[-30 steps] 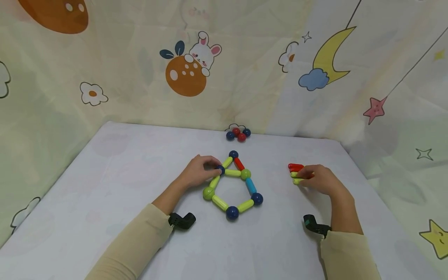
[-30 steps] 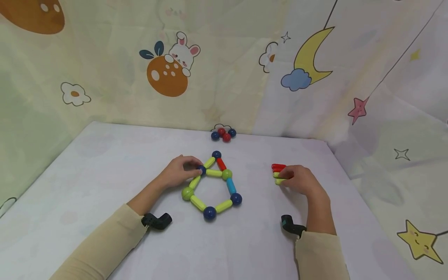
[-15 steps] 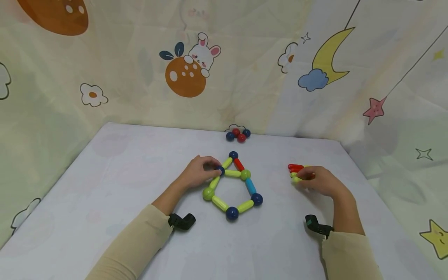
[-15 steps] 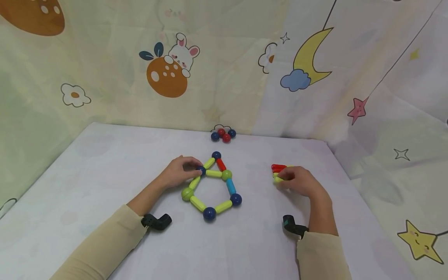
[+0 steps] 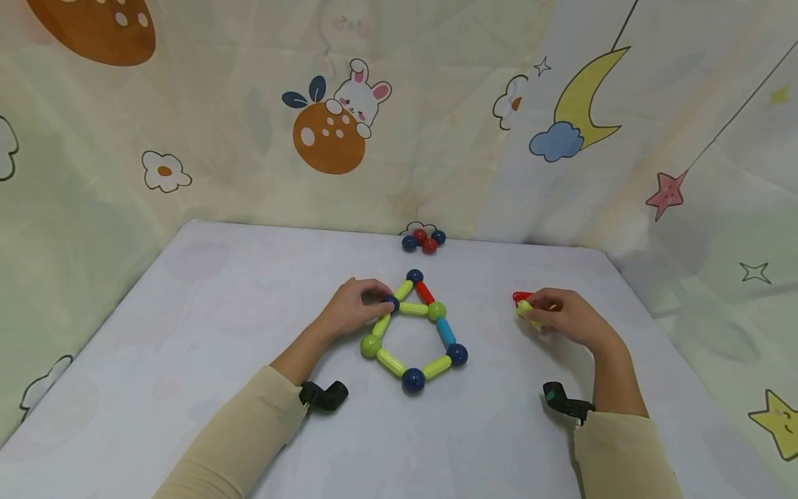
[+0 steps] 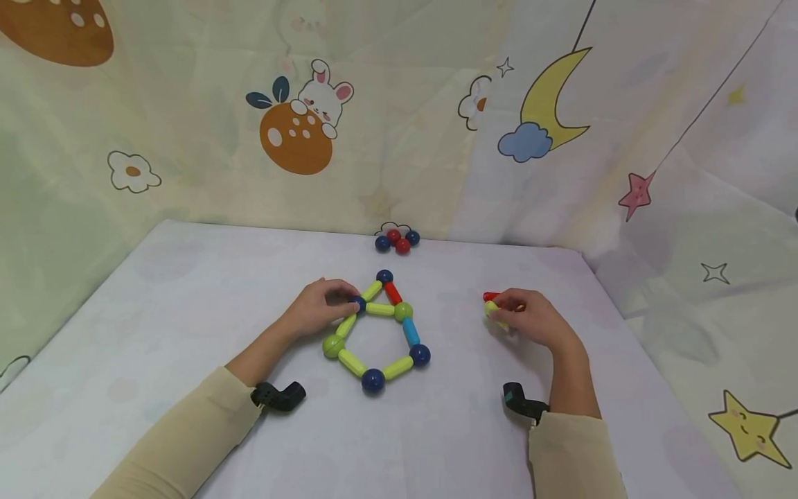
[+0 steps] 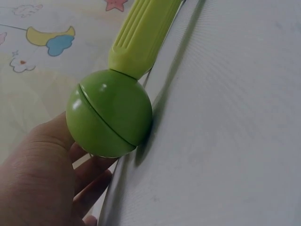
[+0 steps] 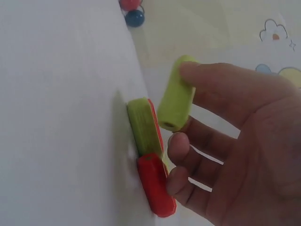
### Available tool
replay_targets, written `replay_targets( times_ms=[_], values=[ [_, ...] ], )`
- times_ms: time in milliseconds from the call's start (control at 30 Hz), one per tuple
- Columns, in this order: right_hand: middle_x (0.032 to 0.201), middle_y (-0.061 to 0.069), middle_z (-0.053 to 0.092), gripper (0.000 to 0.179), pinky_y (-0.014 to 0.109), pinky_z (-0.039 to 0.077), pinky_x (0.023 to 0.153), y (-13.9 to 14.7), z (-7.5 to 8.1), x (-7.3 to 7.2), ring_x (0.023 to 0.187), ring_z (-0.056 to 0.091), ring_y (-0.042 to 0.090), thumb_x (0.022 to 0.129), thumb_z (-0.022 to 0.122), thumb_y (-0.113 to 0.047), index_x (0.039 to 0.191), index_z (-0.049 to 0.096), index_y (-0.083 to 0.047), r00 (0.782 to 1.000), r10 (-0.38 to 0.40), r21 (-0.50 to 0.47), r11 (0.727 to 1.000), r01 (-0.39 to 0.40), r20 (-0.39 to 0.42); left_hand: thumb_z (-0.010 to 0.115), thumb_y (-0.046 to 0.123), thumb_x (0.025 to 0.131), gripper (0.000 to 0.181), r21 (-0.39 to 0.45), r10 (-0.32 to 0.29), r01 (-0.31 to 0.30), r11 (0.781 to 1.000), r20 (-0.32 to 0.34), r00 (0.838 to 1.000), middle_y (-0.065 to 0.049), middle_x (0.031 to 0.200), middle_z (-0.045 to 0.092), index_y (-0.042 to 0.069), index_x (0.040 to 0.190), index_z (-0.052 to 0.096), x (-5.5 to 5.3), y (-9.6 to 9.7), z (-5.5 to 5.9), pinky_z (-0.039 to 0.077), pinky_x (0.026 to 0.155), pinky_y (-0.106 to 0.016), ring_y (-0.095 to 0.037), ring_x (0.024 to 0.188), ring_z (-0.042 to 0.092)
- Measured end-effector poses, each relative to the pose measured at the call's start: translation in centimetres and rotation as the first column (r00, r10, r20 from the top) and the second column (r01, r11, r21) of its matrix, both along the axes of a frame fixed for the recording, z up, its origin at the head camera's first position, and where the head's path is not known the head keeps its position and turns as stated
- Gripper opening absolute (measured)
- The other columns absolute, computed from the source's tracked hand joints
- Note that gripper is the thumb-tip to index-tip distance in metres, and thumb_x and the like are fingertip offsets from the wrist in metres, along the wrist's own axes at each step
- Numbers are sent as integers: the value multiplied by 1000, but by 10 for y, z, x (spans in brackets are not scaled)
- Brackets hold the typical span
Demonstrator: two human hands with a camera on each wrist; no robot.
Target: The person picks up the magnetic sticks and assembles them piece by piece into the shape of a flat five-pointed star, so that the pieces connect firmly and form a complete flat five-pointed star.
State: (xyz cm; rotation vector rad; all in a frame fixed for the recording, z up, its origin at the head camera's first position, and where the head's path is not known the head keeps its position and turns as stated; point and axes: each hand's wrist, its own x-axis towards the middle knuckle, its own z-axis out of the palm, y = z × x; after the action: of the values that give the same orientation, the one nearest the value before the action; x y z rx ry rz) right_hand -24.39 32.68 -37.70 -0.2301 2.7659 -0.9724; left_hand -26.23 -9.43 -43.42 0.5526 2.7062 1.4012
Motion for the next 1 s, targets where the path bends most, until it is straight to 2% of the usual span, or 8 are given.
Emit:
replay_targets(
  times_ms=[100, 267, 467, 633, 1000],
  values=[
    [110, 13, 65, 37, 33, 56, 73, -7, 1, 0, 87, 63, 26, 98, 71, -31, 124, 68, -4, 999, -7, -27, 1000, 6, -39, 76, 28, 94, 29, -10, 9, -9, 1000, -7, 1000, -3, 114, 75, 13, 118, 74, 0, 0, 0, 14, 128, -55, -26, 118, 65],
    [111, 13, 68, 37, 33, 50, 73, -27, -3, -4, 93, 59, 25, 100, 67, -34, 125, 69, -6, 993, -5, 8, 1000, 6, -117, 75, 28, 94, 28, -24, 37, -38, 999, -20, 999, -3, 113, 75, 13, 118, 74, 2, 2, -1, 27, 123, -56, -25, 114, 65],
    [109, 14, 66, 33, 33, 47, 77, -52, -12, -10, 98, 58, 27, 99, 68, -28, 124, 70, -6, 987, 9, 9, 1000, -7, -158, 74, 27, 94, 26, -10, 93, -93, 996, -8, 996, -4, 113, 75, 14, 116, 74, 4, 4, -1, 45, 105, -49, -24, 110, 62],
    [109, 12, 66, 30, 30, 50, 76, -71, -16, -16, 98, 60, 27, 99, 68, -27, 122, 70, -9, 990, 29, 6, 1000, -29, -141, 74, 29, 94, 25, -16, 110, -110, 994, 2, 994, -3, 113, 74, 16, 116, 74, 3, 3, -2, 47, 101, -45, -23, 109, 61],
    [110, 8, 69, 25, 33, 54, 83, -104, -20, -23, 102, 61, 26, 100, 67, -25, 121, 73, -14, 992, 121, 44, 992, -119, -42, 74, 31, 94, 28, -32, 92, -92, 995, 3, 996, -3, 113, 73, 15, 116, 73, 0, 1, -3, 47, 100, -43, -23, 109, 60]
  ],
)
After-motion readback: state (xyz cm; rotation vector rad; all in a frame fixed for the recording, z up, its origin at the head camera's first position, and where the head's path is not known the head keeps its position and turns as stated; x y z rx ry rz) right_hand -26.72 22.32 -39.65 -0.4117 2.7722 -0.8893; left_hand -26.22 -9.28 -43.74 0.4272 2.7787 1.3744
